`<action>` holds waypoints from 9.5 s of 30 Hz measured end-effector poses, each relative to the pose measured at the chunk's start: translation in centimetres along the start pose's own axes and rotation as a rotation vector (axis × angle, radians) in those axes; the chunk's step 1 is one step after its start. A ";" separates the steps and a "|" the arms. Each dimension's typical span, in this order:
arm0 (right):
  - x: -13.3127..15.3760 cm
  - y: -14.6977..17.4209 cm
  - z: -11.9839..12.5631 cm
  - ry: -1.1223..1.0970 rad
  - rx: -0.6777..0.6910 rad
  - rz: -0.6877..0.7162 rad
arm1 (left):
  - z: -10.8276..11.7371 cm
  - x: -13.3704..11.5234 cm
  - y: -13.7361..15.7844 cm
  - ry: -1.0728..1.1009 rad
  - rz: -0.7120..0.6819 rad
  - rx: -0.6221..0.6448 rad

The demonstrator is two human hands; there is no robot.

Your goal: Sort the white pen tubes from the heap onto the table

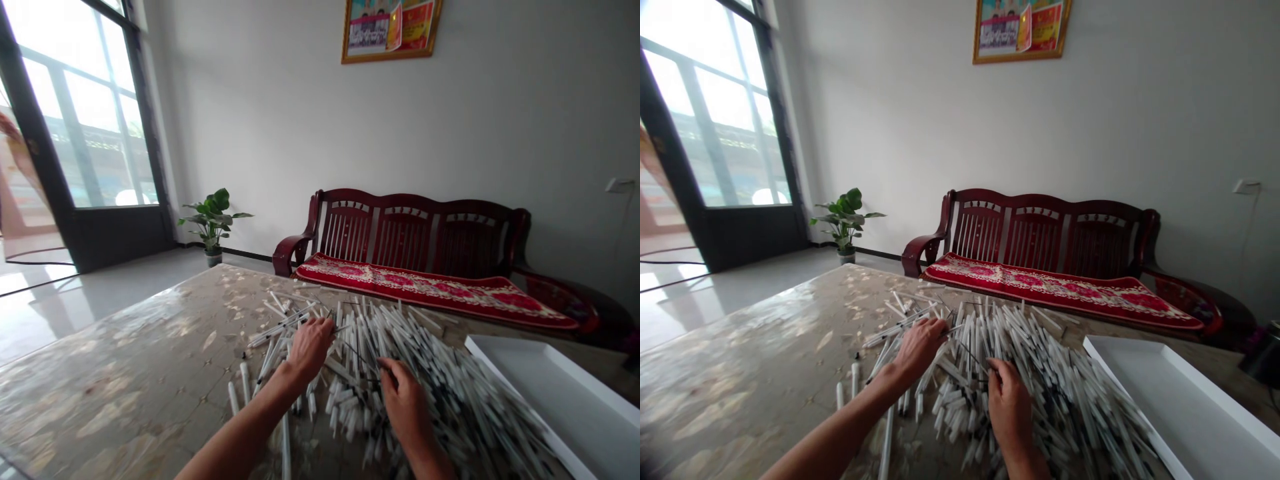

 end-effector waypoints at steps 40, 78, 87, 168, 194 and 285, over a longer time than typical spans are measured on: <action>1.9 0.3 -1.0 -0.169 0.124 -0.145 | -7.2 -2.8 6.3 1.707 0.675 -0.151; -0.4 0.6 -1.8 -0.436 0.148 -0.430 | -6.7 -3.2 6.3 1.628 0.672 -0.181; 2.2 -0.4 0.2 -0.270 0.021 -0.027 | -6.8 -2.6 6.3 1.720 0.738 -0.195; 1.1 0.6 -0.6 0.103 0.115 0.151 | -0.6 10.9 -0.3 -0.051 0.394 0.136; 1.7 0.8 -0.9 0.033 0.094 0.116 | -5.4 9.9 -6.2 -0.206 0.252 0.451; 2.6 1.6 -1.8 0.059 0.088 0.220 | -5.3 5.4 -6.1 -0.259 -0.177 0.360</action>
Point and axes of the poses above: each hand's wrist, its own y-axis away from the middle knuckle, its own z-axis out of the back of the hand, x = y × z, the point moved 7 cm from there along -y, towards the middle knuckle, and after that the axes turned 8 degrees about -y, right-handed, at the moved point
